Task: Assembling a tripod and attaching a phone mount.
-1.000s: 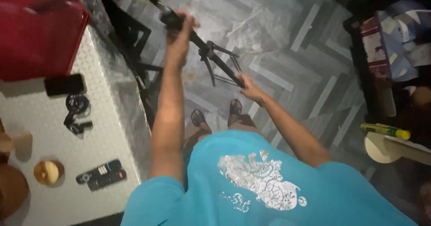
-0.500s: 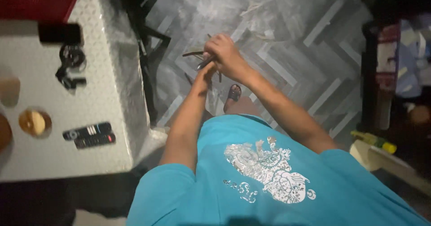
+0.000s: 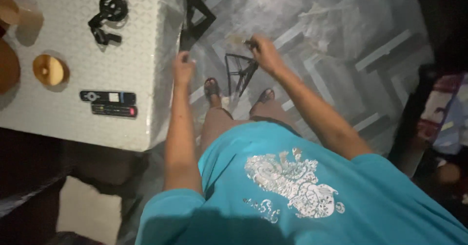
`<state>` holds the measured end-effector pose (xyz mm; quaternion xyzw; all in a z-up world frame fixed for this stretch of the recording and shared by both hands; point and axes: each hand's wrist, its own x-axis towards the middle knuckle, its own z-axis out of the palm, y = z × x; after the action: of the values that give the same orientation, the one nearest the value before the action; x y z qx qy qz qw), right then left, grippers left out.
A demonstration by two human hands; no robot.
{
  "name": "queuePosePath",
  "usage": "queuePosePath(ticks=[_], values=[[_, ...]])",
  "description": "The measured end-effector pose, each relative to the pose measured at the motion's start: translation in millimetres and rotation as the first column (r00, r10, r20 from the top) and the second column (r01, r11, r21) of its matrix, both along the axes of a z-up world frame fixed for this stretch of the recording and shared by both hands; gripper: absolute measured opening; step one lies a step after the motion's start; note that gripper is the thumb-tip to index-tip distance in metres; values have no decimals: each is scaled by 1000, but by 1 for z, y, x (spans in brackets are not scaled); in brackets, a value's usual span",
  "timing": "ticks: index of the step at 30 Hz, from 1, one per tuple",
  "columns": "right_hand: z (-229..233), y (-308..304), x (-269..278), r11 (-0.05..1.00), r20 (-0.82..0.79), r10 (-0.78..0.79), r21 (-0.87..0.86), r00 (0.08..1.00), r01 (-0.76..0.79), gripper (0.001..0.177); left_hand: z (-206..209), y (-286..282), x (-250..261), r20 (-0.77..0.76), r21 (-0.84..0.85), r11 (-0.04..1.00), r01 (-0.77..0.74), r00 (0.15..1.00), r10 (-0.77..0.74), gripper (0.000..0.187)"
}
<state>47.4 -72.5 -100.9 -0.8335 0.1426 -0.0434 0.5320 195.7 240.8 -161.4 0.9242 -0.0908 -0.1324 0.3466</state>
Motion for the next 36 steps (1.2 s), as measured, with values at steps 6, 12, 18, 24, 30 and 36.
queuePosePath(ticks=[6, 12, 18, 24, 30, 36], values=[[20, 32, 38, 997, -109, 49, -60, 993, -56, 22, 48, 84, 131, 281, 212, 957, -196, 951, 132, 49], [18, 82, 68, 999, -209, -33, -10, 977, 31, 34, 45, 121, 253, 523, 437, 871, -225, 852, -42, 49], [-16, 115, 67, 990, -76, -103, 92, 992, 110, 46, -4, 136, 313, 333, 736, 672, -86, 910, -249, 21], [-6, 118, 68, 948, -169, -238, 175, 956, 267, 44, 38, 102, 282, 466, 331, 943, -25, 874, -140, 16], [20, 128, 76, 894, -180, -312, 275, 933, 352, 39, 92, -20, 168, -370, -573, 817, -62, 909, -190, 32], [8, 130, 72, 891, -59, -314, 327, 948, 316, 38, 88, -83, 115, -432, -816, 574, -66, 728, -531, 38]])
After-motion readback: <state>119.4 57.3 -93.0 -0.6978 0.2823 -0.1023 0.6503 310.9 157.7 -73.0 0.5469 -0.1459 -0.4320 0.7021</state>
